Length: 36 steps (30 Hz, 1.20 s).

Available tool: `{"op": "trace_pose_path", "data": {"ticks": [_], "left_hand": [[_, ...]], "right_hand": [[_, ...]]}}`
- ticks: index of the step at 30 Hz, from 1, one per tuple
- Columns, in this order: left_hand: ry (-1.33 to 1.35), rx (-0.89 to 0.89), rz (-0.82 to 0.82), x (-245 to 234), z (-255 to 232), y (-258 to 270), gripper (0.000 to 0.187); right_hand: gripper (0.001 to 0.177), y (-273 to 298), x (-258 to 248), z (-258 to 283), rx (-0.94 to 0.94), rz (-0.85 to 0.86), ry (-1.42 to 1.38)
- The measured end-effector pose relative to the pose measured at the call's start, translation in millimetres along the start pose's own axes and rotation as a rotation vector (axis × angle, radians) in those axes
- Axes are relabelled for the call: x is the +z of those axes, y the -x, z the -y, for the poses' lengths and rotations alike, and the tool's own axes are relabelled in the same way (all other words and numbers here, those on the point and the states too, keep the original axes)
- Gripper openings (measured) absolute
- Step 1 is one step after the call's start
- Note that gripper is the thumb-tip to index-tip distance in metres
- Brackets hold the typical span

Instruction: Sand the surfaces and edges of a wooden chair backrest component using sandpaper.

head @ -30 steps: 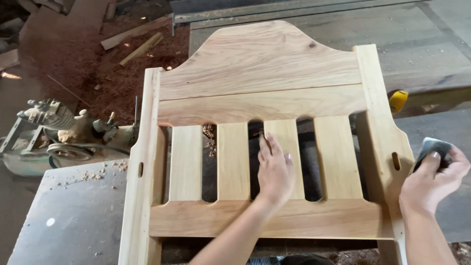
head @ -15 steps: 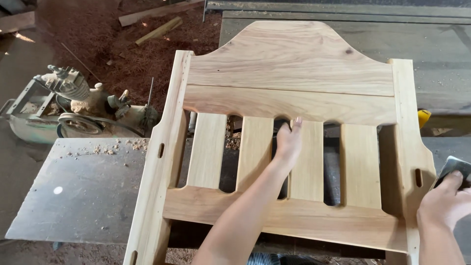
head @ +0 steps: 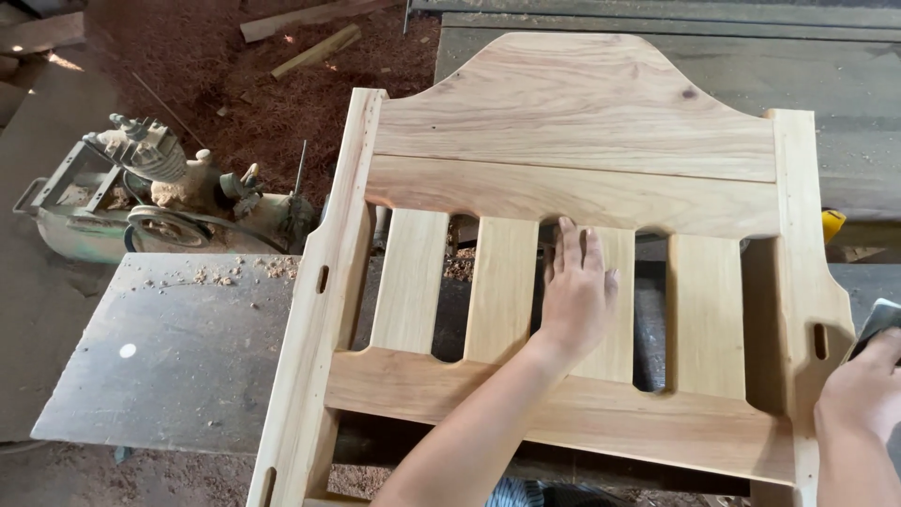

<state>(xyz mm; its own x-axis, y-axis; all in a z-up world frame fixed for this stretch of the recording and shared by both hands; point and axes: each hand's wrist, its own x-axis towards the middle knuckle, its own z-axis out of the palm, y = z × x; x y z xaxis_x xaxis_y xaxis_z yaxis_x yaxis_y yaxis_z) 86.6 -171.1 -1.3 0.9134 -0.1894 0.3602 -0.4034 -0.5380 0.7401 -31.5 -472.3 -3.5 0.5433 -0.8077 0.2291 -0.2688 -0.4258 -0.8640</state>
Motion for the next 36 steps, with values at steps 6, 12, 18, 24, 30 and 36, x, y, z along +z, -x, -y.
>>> {"op": "trace_pose_path", "data": {"ticks": [6, 12, 18, 24, 30, 36], "left_hand": [[-0.363, 0.178, 0.142, -17, 10, 1, 0.064], [-0.665, 0.158, 0.591, -120, -19, -45, 0.077], [-0.708, -0.188, 0.493, -200, 46, -59, 0.080], [-0.707, -0.359, 0.194, -262, 149, -43, 0.080], [-0.719, -0.310, 0.038, -257, 177, -39, 0.086], [-0.700, -0.329, 0.048, -258, 181, -41, 0.087]], "right_hand": [[0.052, -3, 1, -5, 0.004, -0.019, -0.053], [0.051, 3, -2, 0, -0.008, -0.054, -0.083], [0.041, 13, -4, 18, -0.156, -0.064, -0.080], [0.024, 25, 50, 76, -0.086, 0.122, -0.195], [0.030, 66, 129, 185, -0.124, 0.469, -0.271], [0.060, 68, 168, 237, -0.200, 0.593, -0.186]]}}
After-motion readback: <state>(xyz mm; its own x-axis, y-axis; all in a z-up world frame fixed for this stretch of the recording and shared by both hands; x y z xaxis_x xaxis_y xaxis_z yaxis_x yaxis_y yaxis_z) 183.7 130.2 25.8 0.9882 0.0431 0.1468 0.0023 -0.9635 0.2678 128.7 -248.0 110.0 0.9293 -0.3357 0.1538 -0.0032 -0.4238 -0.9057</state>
